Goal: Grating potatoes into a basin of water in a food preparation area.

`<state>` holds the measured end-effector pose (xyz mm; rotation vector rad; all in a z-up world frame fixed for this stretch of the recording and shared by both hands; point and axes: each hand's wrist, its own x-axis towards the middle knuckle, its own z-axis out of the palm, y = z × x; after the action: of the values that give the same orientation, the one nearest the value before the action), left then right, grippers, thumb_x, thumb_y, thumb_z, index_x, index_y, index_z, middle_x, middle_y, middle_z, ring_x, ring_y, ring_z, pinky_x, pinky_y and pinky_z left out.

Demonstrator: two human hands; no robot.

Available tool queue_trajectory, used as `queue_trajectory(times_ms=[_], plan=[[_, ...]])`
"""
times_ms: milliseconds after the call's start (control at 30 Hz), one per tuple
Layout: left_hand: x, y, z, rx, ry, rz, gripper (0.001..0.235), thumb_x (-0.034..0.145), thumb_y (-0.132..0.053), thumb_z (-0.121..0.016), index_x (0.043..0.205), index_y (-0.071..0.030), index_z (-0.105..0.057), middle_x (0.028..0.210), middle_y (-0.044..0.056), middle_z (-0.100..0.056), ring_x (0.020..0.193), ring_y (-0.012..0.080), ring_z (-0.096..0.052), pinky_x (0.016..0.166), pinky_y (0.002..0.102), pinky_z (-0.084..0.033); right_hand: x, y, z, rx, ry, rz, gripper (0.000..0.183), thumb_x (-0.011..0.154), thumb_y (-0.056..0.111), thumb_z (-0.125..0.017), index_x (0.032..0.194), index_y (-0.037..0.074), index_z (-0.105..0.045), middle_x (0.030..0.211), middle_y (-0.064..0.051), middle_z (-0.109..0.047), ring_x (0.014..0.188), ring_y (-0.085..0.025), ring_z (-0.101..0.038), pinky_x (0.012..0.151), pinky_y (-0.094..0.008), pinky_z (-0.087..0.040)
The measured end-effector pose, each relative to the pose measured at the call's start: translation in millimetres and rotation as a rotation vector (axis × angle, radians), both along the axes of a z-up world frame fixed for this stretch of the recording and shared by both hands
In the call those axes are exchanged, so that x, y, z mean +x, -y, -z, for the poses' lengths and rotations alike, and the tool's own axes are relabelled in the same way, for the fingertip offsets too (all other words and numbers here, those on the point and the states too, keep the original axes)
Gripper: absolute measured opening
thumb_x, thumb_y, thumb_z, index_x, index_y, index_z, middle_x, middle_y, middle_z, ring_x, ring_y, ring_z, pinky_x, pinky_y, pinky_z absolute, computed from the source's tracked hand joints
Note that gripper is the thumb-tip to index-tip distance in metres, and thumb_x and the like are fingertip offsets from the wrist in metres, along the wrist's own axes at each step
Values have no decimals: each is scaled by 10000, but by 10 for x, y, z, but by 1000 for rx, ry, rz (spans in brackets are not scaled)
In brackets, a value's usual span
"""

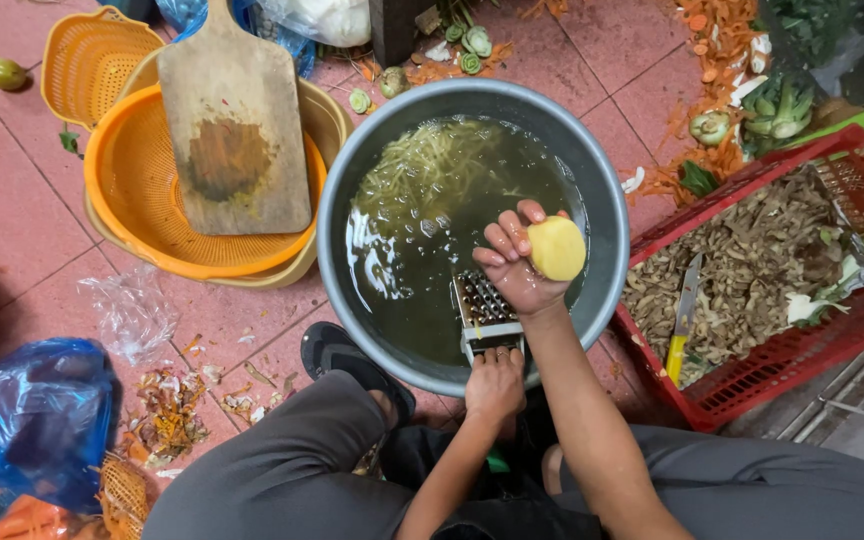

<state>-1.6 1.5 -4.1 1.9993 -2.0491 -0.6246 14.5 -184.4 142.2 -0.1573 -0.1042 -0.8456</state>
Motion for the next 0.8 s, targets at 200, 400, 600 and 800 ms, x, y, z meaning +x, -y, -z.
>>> queue_trajectory(times_ms=[200,400,600,800], plan=[[17,14,-45,14,-7,3,169,793,-139,-620,952,-88,-590,928,138,-661,899,312,-641,759,420,-491,8,-7,21,14,-12,-3,260,1085,405,-520,1043,153,-571,840,-24,-509,811,-146,-437,800,-309,-382],[36,26,-80,32,3,17,199,780,-149,-628,964,-81,-593,933,141,-662,901,315,-641,772,417,-497,-13,-29,5,-1,-1,-19,263,1080,408,-524,1038,153,-572,831,-22,-496,802,-144,-423,801,-312,-375],[-3,-3,11,-21,2,-11,175,806,-164,-620,964,-91,-604,956,131,-669,922,308,-647,762,420,-504,-470,165,799,-221,-883,-7,268,1039,366,-473,1095,107,-510,949,-50,-524,741,-187,-490,603,-302,-365],[5,22,-7,-45,-13,-17,444,739,-185,-631,1154,-28,-654,1037,172,-700,938,319,-656,773,430,-500,-477,-445,1081,-1384,-2084,355,334,1024,394,-624,1065,63,-615,989,-146,-661,857,-384,-686,701,-496,-567]])
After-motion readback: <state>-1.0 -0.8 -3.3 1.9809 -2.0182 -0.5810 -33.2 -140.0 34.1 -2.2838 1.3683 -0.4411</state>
